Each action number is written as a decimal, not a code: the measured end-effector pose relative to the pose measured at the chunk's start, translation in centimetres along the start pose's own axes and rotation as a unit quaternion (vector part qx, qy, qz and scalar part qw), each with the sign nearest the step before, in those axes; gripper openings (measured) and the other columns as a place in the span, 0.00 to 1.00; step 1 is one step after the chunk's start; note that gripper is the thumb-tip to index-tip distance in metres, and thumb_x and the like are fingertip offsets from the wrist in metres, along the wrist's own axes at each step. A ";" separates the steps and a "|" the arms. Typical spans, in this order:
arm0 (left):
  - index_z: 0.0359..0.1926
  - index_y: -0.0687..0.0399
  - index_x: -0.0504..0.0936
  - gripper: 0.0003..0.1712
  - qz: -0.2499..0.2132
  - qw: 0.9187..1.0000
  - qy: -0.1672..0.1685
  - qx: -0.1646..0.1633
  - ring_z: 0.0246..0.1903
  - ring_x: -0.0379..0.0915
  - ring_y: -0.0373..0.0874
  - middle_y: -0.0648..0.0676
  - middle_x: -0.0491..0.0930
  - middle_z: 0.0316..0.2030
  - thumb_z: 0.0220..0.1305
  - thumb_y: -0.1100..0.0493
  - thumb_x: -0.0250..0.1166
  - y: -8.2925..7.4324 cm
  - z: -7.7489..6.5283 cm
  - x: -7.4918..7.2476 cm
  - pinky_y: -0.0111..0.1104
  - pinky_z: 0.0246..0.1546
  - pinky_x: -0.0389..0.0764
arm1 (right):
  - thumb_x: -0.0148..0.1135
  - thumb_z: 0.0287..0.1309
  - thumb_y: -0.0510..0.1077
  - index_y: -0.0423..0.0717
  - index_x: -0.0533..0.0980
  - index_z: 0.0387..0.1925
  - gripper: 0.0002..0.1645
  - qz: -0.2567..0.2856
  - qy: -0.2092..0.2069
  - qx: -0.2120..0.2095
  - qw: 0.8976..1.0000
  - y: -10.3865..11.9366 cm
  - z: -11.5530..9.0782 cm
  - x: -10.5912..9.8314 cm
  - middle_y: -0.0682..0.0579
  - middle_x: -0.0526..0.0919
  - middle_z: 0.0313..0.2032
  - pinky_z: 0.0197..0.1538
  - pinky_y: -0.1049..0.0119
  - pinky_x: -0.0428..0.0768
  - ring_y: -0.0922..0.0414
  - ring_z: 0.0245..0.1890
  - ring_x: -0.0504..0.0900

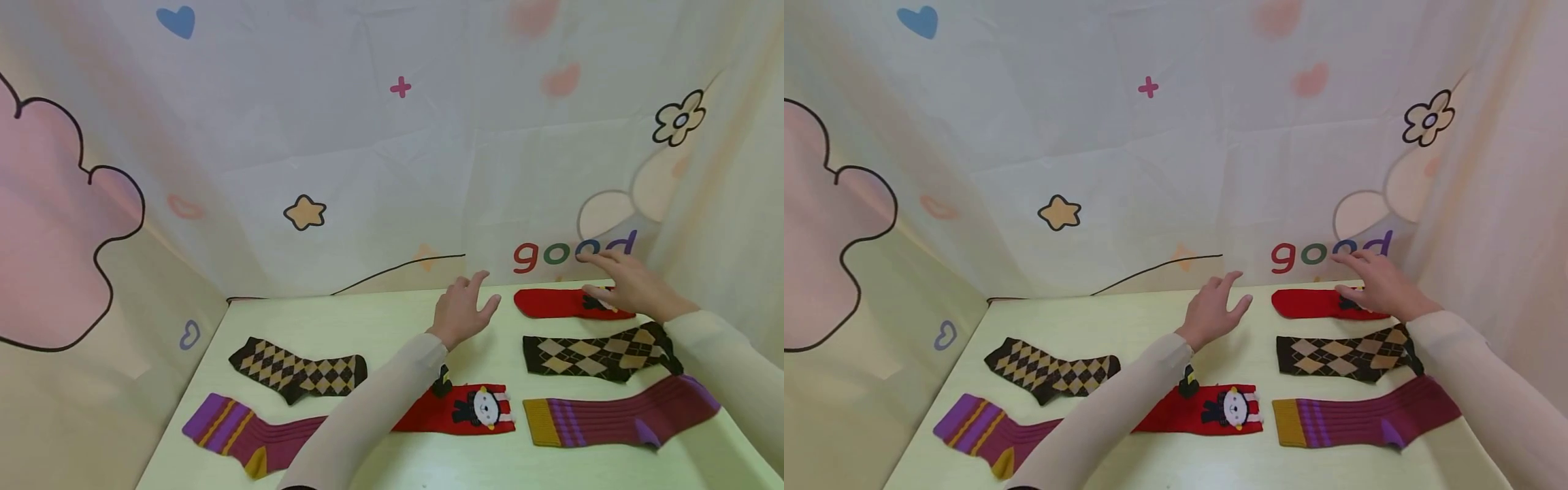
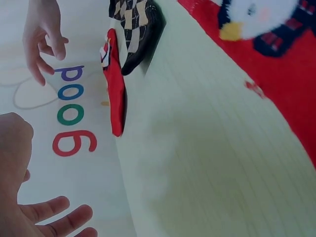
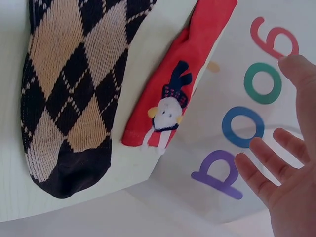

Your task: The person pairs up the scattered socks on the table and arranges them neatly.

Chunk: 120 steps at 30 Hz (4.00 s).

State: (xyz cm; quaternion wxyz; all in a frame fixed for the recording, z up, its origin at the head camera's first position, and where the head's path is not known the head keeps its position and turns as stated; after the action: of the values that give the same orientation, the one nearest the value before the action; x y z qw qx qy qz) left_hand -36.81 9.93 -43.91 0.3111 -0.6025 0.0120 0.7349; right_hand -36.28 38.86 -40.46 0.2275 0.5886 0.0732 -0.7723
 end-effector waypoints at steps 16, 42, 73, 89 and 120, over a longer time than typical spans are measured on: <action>0.75 0.38 0.64 0.31 -0.048 0.998 0.039 -0.021 0.43 0.78 0.42 0.50 0.83 0.51 0.77 0.38 0.52 -2.4 2.1 3.2 0.32 0.40 0.80 | 0.73 0.60 0.49 0.38 0.68 0.70 0.41 -0.020 0.011 0.035 0.999 -3.5 -0.4 0.9 0.29 0.75 0.54 0.50 0.32 0.78 0.33 0.50 0.77; 0.68 0.42 0.74 0.23 -0.019 0.990 0.118 -0.069 0.32 0.74 0.38 0.44 0.84 0.39 0.77 0.44 0.56 -3.3 4.5 7.7 0.29 0.33 0.77 | 0.69 0.63 0.47 0.31 0.71 0.61 0.33 0.021 0.081 0.134 0.987 -7.2 -1.8 3.8 0.21 0.72 0.59 0.58 0.27 0.70 0.24 0.56 0.72; 0.70 0.22 0.74 0.24 0.105 0.979 0.175 -0.028 0.50 0.69 0.44 0.40 0.80 0.60 0.78 0.37 0.50 -6.2 3.6 9.9 0.35 0.54 0.72 | 0.74 0.59 0.44 0.30 0.62 0.71 0.46 -0.002 0.142 0.159 0.977 -8.4 -2.9 6.3 0.19 0.69 0.62 0.59 0.26 0.69 0.23 0.61 0.68; 0.67 0.16 0.76 0.22 0.146 0.970 0.193 -0.020 0.55 0.65 0.44 0.37 0.77 0.62 0.78 0.35 0.47 -6.2 3.2 10.3 0.37 0.57 0.70 | 0.73 0.59 0.42 0.26 0.68 0.65 0.39 -0.003 0.156 0.142 0.977 -7.6 -2.7 6.0 0.21 0.75 0.56 0.56 0.27 0.72 0.25 0.54 0.76; 0.62 0.31 0.83 0.24 0.156 0.969 0.190 -0.033 0.52 0.66 0.42 0.38 0.82 0.55 0.76 0.34 0.51 -5.8 3.4 10.3 0.38 0.59 0.71 | 0.70 0.62 0.44 0.24 0.74 0.60 0.33 -0.006 0.160 0.145 0.976 -8.9 -3.0 7.0 0.23 0.79 0.51 0.46 0.39 0.78 0.35 0.43 0.81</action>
State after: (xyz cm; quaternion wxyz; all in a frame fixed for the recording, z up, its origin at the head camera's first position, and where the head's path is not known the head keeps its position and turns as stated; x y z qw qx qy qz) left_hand -37.93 20.51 -50.08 0.1642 -0.7318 0.1409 0.6463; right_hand -38.98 46.01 -49.26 0.1202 0.7310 -0.0008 -0.6717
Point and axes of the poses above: each hand's wrist, its own z-axis towards the middle knuckle, its own x-axis out of the palm, y = z × x, the point moved 7 cm from there along z, towards the middle knuckle
